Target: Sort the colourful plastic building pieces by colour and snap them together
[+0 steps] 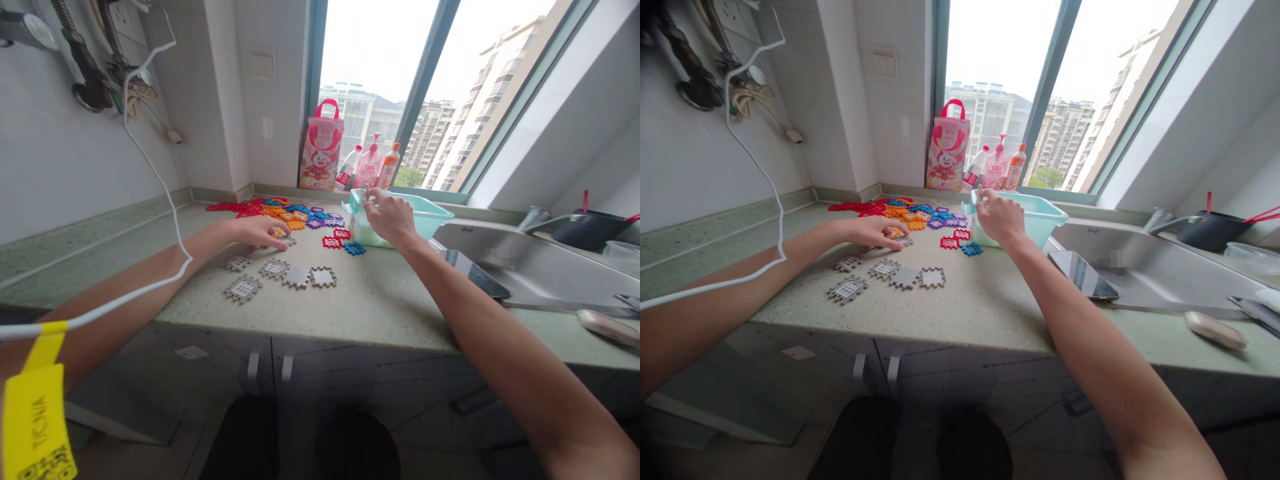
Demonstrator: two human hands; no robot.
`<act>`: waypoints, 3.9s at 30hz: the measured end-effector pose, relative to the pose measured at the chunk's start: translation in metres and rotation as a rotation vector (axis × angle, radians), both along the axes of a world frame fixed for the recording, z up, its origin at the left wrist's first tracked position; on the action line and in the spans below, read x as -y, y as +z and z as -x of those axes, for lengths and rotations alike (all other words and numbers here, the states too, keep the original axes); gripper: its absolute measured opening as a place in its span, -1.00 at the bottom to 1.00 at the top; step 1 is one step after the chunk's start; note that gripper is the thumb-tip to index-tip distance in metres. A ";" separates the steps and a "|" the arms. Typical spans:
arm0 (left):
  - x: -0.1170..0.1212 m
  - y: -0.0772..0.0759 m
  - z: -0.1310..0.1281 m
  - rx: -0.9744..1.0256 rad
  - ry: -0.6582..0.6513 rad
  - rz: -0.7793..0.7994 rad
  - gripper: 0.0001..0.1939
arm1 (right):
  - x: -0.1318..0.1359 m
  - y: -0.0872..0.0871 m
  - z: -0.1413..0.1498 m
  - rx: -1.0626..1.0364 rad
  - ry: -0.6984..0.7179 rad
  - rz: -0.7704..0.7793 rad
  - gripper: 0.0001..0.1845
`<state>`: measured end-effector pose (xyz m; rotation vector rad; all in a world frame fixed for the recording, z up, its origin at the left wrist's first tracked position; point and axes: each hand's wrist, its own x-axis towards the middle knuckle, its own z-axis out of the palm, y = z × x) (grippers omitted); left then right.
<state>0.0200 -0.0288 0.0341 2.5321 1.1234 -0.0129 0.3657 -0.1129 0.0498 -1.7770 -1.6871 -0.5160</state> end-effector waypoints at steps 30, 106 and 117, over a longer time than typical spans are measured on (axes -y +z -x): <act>0.001 0.003 0.000 -0.046 -0.026 -0.023 -0.09 | 0.010 -0.008 0.022 0.073 0.695 -0.026 -0.71; 0.028 -0.002 -0.027 0.377 -0.340 -0.493 -0.71 | 0.011 -0.028 0.045 0.060 0.925 0.554 -0.62; -0.006 -0.013 -0.011 0.324 -0.149 -0.491 -0.64 | 0.017 -0.025 0.049 0.065 0.888 0.548 -0.64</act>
